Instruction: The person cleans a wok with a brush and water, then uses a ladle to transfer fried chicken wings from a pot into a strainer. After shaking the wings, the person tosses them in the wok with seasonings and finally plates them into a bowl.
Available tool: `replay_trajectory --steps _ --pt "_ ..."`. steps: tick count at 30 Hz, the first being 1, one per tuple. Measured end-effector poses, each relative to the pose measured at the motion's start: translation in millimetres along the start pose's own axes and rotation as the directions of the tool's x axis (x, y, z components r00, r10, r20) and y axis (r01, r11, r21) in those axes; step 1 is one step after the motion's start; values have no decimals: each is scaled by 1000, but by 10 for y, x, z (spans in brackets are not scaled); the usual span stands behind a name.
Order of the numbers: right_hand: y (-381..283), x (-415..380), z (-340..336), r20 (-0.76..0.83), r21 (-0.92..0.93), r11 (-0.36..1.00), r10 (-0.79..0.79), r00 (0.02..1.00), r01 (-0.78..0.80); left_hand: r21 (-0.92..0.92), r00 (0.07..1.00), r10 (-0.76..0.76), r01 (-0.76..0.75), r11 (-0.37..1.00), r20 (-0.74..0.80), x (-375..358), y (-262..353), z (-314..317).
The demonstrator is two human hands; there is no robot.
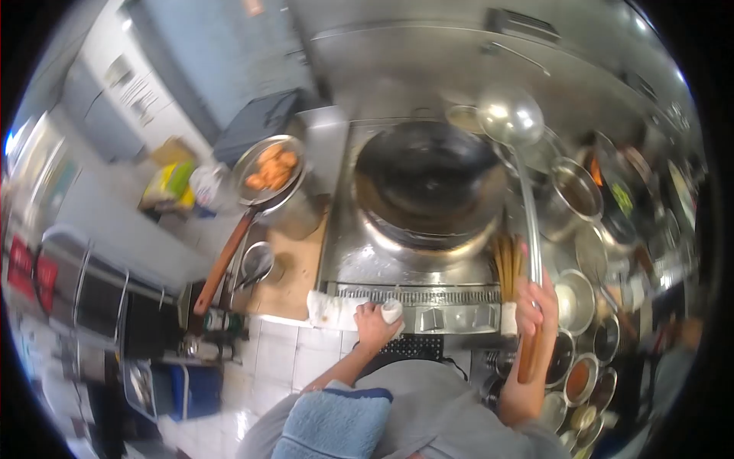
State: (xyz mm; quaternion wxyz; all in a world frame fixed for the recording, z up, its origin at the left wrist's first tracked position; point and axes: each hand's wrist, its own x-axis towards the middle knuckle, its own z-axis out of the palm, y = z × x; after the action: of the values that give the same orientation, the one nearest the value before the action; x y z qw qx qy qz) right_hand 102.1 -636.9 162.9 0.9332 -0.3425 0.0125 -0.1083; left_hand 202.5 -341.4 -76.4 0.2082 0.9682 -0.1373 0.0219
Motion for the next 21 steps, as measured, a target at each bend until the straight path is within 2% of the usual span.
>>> replay_trajectory --steps 3,6,7,9,10,11,12,13,14,15,16,18,21 --pt "38 15 27 103 101 992 71 992 -81 -91 997 -49 54 994 56 -6 36 -184" --pt "182 140 32 157 167 970 151 976 -177 -190 1000 -9 5 982 -23 51 -243 -376" --pt "236 188 69 161 168 964 182 970 -209 -332 996 -89 92 939 24 92 -387 -585" --pt "389 288 134 143 111 966 218 965 -234 -518 977 -212 183 836 3 199 -1031 -770" --pt "470 329 180 130 84 966 231 964 -243 -685 916 -394 334 647 75 233 -1308 -909" --pt "543 361 260 94 46 964 255 962 -261 -858 824 -528 411 308 205 234 -1517 -1273" --pt "623 387 297 98 27 960 276 956 -280 -940 847 -457 335 58 273 212 -1975 -1500" --pt "710 419 327 101 8 955 294 951 -296 -940 912 -318 164 -298 260 194 -2178 -1882" --pt "787 454 372 104 -12 950 311 945 -311 -867 828 -403 182 -463 389 219 -2092 -2395" --pt "854 475 429 90 -53 945 325 941 -322 -776 890 -302 86 -625 342 229 -2222 -2631" --pt "911 506 487 88 -60 943 333 939 -328 -718 945 -119 147 -681 306 245 -2120 -2989" --pt "1046 540 617 72 -80 934 353 933 -347 -839 929 -61 300 -453 366 400 -1795 -3475" --pt "1254 608 821 72 -73 929 367 928 -362 -679 839 226 536 -502 495 670 -2001 -3592"
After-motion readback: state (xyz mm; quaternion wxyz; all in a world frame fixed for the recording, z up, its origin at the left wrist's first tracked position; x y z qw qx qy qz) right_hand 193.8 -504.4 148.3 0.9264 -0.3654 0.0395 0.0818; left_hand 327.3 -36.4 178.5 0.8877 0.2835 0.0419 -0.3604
